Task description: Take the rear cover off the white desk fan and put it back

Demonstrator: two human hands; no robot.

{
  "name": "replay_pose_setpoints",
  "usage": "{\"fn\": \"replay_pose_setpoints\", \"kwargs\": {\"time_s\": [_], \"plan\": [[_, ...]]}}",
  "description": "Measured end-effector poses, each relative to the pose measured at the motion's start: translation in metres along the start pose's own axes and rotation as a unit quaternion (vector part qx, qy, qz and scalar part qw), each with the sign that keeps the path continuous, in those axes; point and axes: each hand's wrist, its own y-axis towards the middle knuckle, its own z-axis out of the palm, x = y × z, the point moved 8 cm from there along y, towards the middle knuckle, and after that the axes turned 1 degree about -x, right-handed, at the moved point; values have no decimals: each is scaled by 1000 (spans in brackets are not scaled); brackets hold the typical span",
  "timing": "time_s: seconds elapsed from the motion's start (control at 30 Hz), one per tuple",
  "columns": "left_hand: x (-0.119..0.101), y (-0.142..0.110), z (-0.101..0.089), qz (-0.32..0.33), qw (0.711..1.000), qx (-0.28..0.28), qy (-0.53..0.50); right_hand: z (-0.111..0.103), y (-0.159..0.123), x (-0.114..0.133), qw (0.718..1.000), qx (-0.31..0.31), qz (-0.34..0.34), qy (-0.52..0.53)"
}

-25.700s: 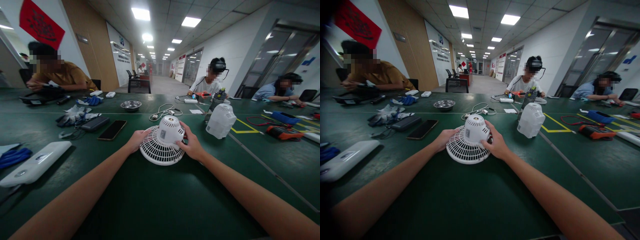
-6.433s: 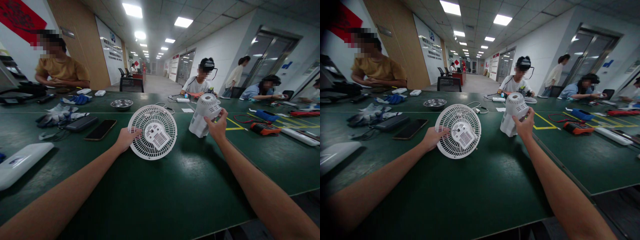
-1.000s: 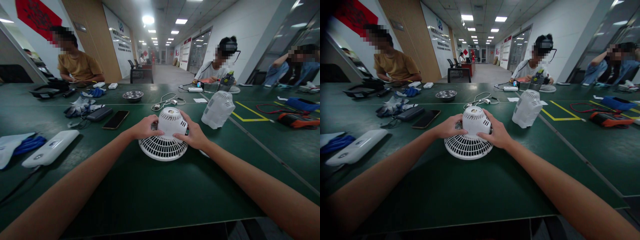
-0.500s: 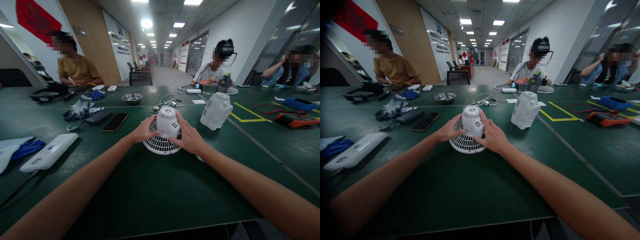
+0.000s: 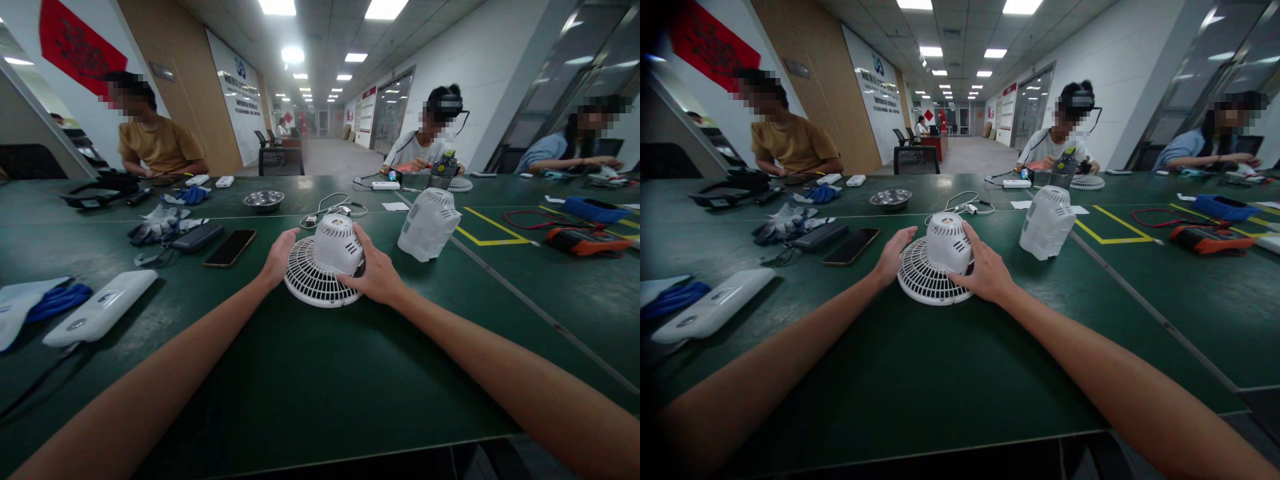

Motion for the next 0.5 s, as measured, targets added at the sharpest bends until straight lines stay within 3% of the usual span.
{"fn": "replay_pose_setpoints", "kwargs": {"time_s": [0.1,0.17,0.3,0.43,0.5], "plan": [[29,2,-10,-118,980,-62,-149,-6,2,-12,998,-37,44,32],[35,2,-10,-147,964,-68,-211,-10,3,-19,995,-52,70,54],[29,2,-8,-134,955,-39,-262,-15,4,-28,977,-95,121,151],[20,0,0,-111,960,15,-258,-5,1,-40,918,-133,185,323],[17,-3,9,-113,950,51,-285,5,-1,-43,897,-122,197,377]]}}
